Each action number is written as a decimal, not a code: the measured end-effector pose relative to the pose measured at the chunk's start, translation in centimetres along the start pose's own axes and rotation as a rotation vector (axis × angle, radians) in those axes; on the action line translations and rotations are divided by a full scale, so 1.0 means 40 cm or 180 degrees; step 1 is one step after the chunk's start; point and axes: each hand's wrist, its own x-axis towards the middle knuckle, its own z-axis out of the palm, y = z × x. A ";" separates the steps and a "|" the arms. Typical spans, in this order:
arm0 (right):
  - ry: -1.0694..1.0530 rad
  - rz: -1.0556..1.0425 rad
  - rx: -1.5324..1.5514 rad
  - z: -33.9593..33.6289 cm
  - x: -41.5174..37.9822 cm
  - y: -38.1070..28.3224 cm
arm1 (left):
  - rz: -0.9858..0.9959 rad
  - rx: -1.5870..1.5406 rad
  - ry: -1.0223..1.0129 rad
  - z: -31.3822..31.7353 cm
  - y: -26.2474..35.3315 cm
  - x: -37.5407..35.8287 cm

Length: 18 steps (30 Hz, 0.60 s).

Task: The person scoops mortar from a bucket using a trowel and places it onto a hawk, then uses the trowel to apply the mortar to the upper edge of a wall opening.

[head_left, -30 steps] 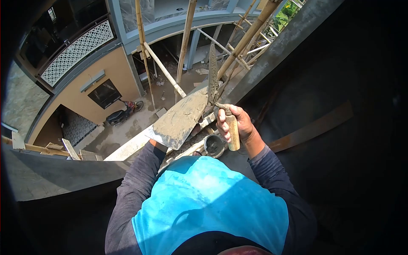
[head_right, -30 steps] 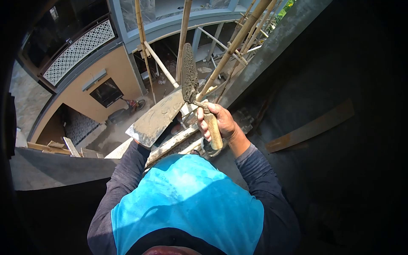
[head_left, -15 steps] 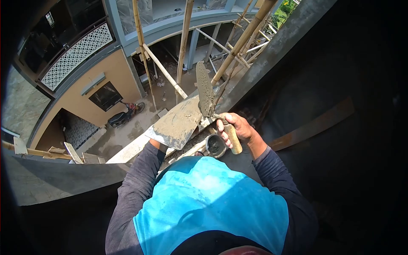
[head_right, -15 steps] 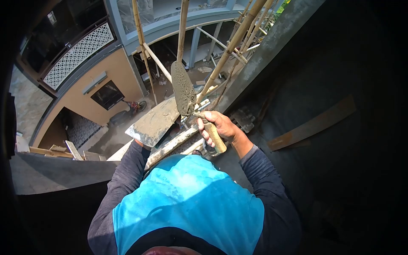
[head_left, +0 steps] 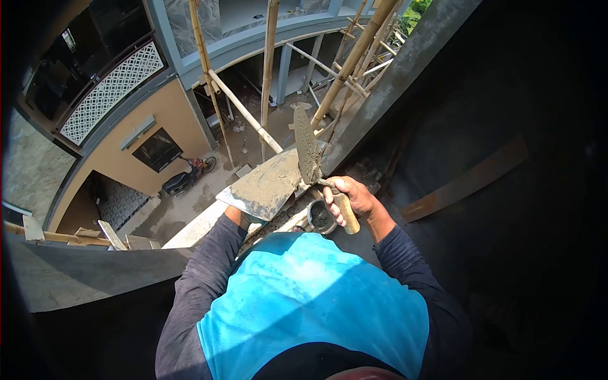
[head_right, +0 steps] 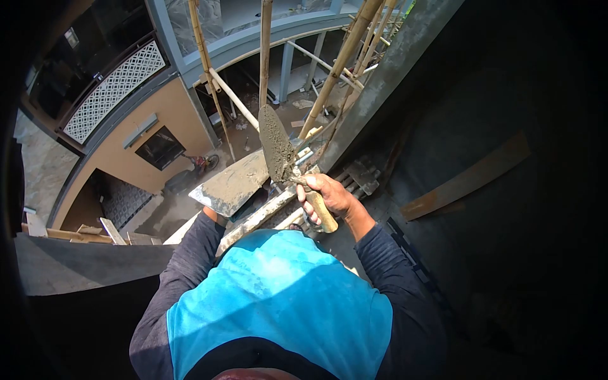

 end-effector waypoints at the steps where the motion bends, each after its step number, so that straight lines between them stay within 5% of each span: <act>1: 0.0046 -0.0018 -0.0062 0.004 -0.005 -0.002 | -0.0064 -0.0187 -0.0021 -0.001 -0.003 0.000; 9: 0.0022 -0.0011 -0.0177 0.005 -0.017 0.000 | -0.0397 -0.1466 -0.0259 -0.033 -0.040 0.010; 18: 0.0043 0.0489 -0.0974 0.007 -0.039 0.015 | 0.0154 -0.1948 -0.0218 -0.067 0.102 0.056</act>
